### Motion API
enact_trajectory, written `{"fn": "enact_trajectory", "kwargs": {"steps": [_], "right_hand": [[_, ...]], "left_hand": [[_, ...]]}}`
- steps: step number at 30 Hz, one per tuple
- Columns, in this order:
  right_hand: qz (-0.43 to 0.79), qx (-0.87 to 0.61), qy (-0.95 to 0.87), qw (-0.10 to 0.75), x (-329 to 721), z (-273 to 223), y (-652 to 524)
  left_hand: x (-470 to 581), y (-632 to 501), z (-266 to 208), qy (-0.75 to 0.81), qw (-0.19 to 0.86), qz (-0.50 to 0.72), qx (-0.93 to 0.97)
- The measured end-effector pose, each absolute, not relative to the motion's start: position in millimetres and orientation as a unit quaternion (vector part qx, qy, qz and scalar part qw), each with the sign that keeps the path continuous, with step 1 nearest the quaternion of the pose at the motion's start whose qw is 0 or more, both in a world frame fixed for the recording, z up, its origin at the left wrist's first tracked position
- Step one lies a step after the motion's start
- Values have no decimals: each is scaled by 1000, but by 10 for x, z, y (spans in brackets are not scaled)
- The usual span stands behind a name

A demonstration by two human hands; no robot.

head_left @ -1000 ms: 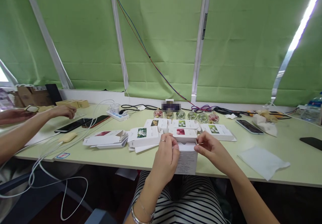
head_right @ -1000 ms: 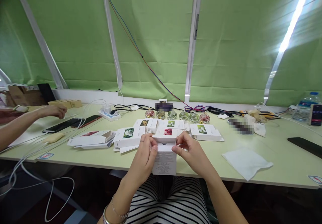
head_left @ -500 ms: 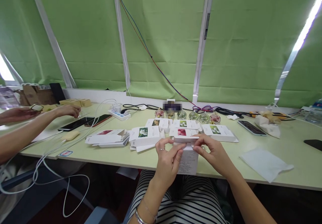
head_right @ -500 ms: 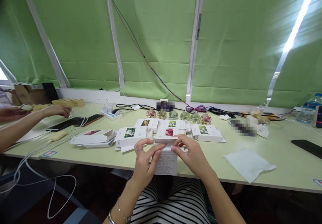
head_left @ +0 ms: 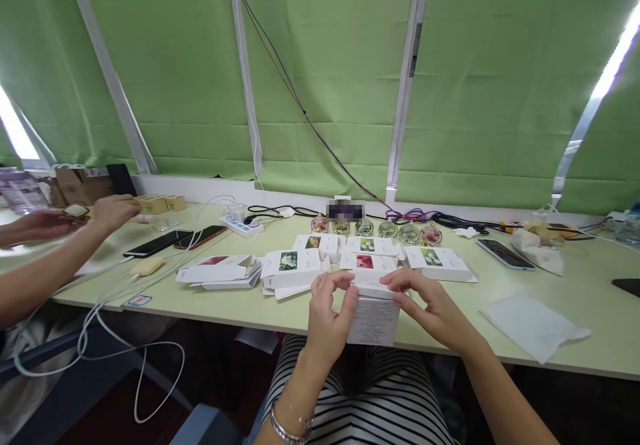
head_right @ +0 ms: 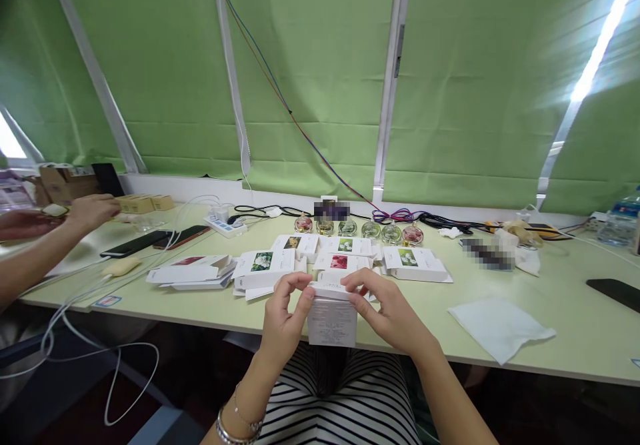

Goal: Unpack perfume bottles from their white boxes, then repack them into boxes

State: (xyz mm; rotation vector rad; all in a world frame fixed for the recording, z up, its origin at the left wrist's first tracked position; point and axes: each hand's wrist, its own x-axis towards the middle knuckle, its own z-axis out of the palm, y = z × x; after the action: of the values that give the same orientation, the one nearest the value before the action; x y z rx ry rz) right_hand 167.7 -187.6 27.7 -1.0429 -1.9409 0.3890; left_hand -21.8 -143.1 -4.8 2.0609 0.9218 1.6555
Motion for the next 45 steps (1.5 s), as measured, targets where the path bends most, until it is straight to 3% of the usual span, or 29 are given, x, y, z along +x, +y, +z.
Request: {"fn": "enact_trajectory", "kwargs": {"steps": [6, 18, 28, 39, 45], "right_hand": [[170, -405, -781, 444, 1692, 262, -1864], [154, -391, -797, 433, 1691, 235, -1864], [130, -410, -785, 446, 1639, 250, -1862], [123, -413, -783, 448, 1627, 246, -1869], [121, -430, -768, 459, 1586, 232, -1859]], "left_hand": [[-190, -1409, -107, 274, 227, 616, 703], [-210, -1407, -68, 252, 139, 624, 727], [-221, -1481, -4, 296, 205, 581, 730], [-229, -1511, 76, 290, 106, 560, 769], [-222, -1527, 85, 312, 114, 551, 766]]}}
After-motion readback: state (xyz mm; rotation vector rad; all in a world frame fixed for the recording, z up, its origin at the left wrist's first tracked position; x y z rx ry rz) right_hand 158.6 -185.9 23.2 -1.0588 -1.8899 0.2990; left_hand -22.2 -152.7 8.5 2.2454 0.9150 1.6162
